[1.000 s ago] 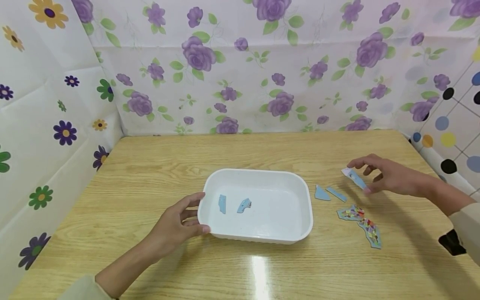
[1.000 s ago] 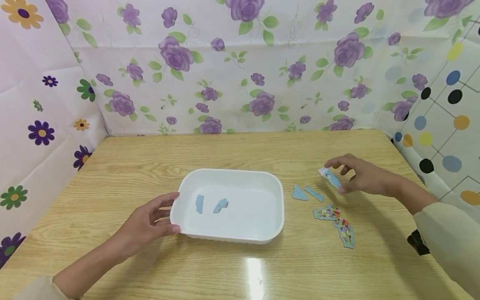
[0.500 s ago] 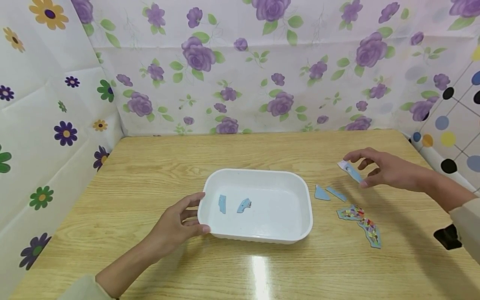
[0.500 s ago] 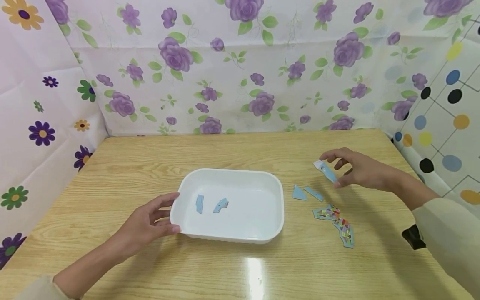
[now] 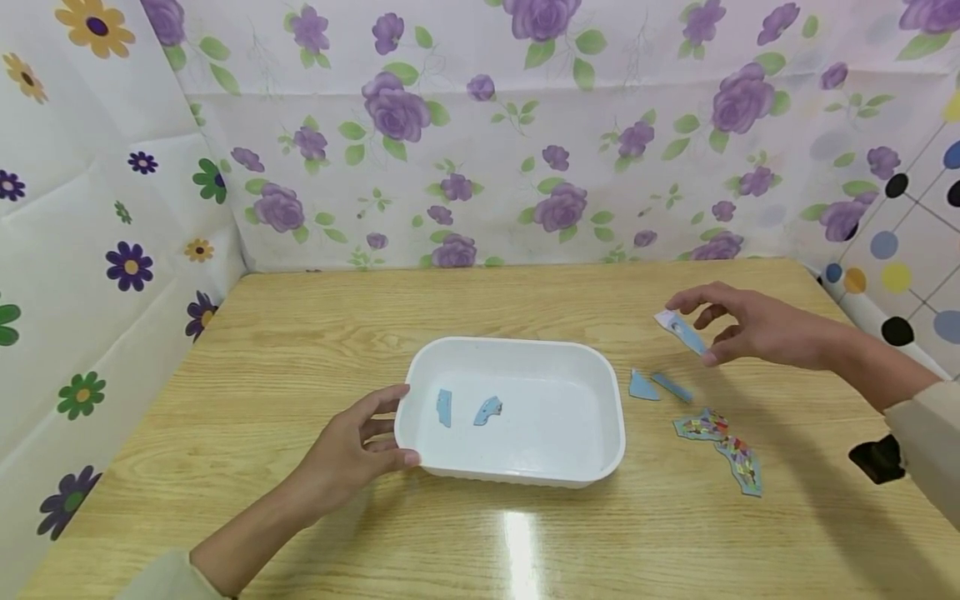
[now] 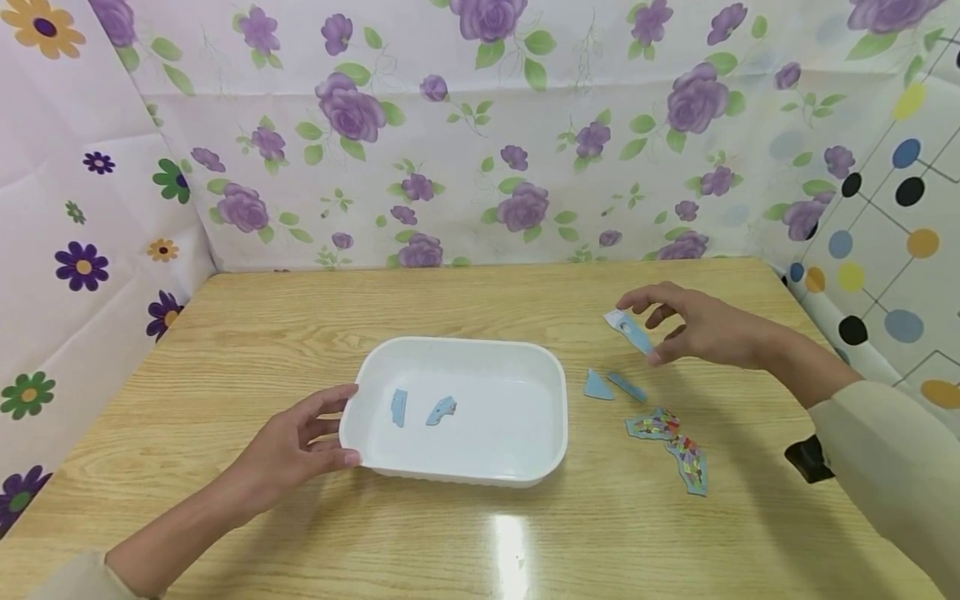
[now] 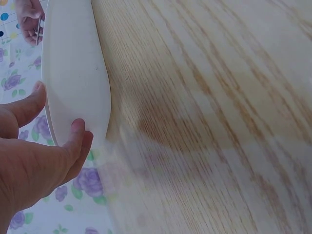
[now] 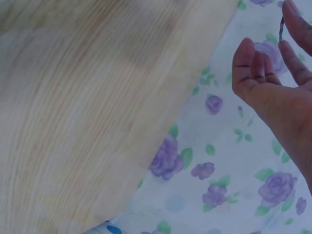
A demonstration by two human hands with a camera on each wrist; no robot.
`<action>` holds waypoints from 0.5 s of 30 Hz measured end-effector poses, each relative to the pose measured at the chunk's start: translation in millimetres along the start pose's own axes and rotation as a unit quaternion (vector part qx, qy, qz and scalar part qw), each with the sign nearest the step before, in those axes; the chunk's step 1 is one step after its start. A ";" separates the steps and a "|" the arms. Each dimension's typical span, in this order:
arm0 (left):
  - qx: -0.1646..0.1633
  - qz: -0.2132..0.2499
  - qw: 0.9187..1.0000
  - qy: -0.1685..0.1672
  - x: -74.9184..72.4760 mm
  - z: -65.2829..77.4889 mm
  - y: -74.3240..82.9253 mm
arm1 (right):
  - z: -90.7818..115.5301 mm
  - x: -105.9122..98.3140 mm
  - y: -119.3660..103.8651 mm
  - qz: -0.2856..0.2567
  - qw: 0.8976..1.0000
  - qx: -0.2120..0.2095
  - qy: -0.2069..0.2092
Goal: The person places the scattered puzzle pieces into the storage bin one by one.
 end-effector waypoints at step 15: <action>0.012 -0.003 1.000 -0.007 -0.5 0.4 -0.6 | -25.3 12.1 -30.6 -0.051 0.997 -0.037 -0.035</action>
Point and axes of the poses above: each hand's wrist, its own z-axis away from the middle knuckle, its own x-axis out of the palm, y = z × x, the point moved 5 cm from there along -z, towards the middle knuckle, and after that the axes turned 10 degrees about z, right-handed, at the moved point
